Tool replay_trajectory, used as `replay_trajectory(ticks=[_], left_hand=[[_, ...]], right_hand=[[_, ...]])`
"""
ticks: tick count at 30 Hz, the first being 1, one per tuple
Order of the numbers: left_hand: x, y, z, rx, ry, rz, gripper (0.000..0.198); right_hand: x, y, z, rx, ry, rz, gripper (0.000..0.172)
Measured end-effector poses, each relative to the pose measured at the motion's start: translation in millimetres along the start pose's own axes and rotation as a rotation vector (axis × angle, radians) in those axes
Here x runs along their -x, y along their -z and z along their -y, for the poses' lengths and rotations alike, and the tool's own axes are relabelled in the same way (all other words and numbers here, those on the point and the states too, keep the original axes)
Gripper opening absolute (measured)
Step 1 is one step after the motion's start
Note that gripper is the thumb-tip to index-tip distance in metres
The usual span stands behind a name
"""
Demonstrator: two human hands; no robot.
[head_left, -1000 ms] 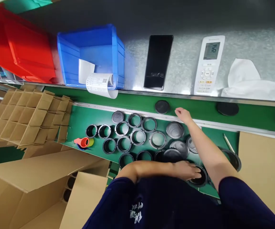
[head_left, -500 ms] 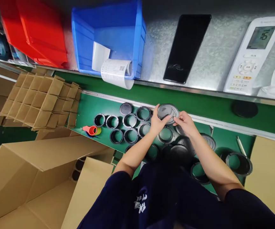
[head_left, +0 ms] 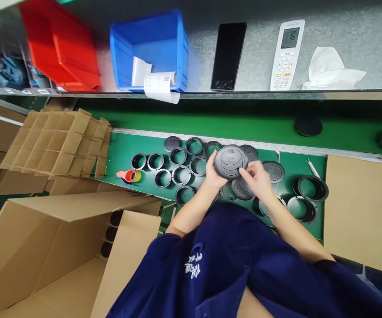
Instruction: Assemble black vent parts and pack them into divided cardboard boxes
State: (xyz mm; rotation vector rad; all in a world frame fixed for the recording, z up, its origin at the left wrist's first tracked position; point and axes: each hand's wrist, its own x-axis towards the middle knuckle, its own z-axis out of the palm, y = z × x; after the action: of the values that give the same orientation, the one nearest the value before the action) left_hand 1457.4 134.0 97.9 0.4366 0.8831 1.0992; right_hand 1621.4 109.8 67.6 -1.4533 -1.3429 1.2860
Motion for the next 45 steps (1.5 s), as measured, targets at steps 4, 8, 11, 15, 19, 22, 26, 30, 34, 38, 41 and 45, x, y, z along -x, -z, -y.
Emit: replay_trajectory(ticks=[4, 8, 11, 15, 19, 22, 26, 30, 34, 38, 41, 45], left_hand=[[21, -0.2, 1, 0.051, 0.005, -0.011, 0.092], [38, -1.7, 8, 0.095, 0.033, 0.025, 0.084], [47, -3.0, 12, 0.121, 0.042, 0.03, 0.075], [53, -5.5, 14, 0.129, 0.095, 0.057, 0.07], [55, -10.5, 16, 0.2, 0.112, 0.09, 0.07], [53, -14.0, 16, 0.25, 0.172, 0.118, 0.072], [47, -13.4, 14, 0.274, 0.24, 0.071, 0.074], [38, -7.0, 16, 0.306, 0.239, -0.041, 0.066], [25, -5.3, 28, 0.27, 0.301, -0.17, 0.058], [11, -14.0, 48, 0.191, 0.444, -0.097, 0.061], [3, -20.4, 57, 0.131, 0.526, -0.03, 0.064], [-8, -17.5, 57, -0.026, 0.537, 0.012, 0.057]], right_hand=[[3, 11, 10, 0.471, 0.529, -0.178, 0.046], [3, 14, 13, 0.541, 0.698, -0.061, 0.039], [4, 11, 7, 0.524, 0.688, -0.025, 0.042], [6, 8, 2, 0.481, 0.628, 0.065, 0.051], [10, 14, 9, 0.324, 0.531, 0.088, 0.065], [13, 22, 14, 0.215, 0.46, 0.032, 0.071], [12, 28, 9, 0.186, 0.434, -0.004, 0.074], [15, 17, -8, 0.359, 0.579, 0.02, 0.068], [25, -3, -24, 0.605, 0.56, 0.248, 0.082], [24, -3, -40, 0.605, 0.334, 0.244, 0.116], [17, 28, -62, 0.603, 0.279, 0.105, 0.112], [8, 103, -118, 0.793, -0.129, -0.384, 0.113]])
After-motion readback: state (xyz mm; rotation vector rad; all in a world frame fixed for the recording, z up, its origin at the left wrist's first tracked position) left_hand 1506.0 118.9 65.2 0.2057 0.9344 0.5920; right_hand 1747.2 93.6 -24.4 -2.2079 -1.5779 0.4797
